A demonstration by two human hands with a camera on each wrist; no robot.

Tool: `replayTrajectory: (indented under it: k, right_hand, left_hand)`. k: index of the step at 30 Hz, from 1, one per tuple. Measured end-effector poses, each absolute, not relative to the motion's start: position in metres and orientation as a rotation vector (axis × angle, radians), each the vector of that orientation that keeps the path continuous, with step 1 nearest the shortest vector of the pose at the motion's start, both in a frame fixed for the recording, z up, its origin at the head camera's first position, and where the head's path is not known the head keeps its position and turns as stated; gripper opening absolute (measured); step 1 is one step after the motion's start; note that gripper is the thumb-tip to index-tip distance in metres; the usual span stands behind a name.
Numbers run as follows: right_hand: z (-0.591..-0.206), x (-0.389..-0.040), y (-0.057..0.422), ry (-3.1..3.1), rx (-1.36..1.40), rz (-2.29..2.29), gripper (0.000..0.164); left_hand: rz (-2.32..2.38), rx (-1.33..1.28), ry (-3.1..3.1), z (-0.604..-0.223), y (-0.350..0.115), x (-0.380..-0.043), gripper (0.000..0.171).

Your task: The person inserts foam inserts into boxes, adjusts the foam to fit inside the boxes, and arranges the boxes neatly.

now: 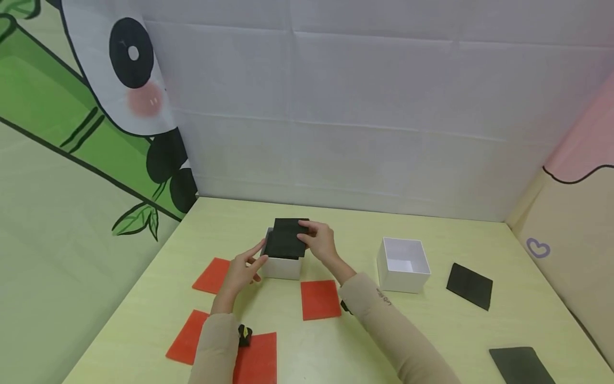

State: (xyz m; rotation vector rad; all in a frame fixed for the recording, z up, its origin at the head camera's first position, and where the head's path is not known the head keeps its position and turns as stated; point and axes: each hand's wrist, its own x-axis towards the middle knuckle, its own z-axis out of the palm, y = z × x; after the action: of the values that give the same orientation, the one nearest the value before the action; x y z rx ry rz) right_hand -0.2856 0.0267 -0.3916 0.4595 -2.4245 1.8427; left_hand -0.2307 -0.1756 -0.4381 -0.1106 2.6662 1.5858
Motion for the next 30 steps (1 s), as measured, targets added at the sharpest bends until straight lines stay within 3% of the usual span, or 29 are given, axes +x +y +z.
replayTrajectory:
  k: [9, 18, 30]
  right_hand:
    - [-0.392, -0.286, 0.014, -2.494, 0.453, 1.754, 0.054]
    - [-0.399, -0.287, 0.014, -2.614, 0.524, 1.412, 0.049]
    - [-0.403, -0.285, 0.011, -2.727, 0.516, 1.317, 0.042]
  left_hand:
    - [1.602, -0.101, 2.672, -0.439, -0.177, -0.231, 0.053]
    - [1.625, -0.084, 2.662, -0.439, -0.177, -0.23, 0.051]
    - [1.603, -0.093, 2.664, -0.441, -0.18, -0.231, 0.054]
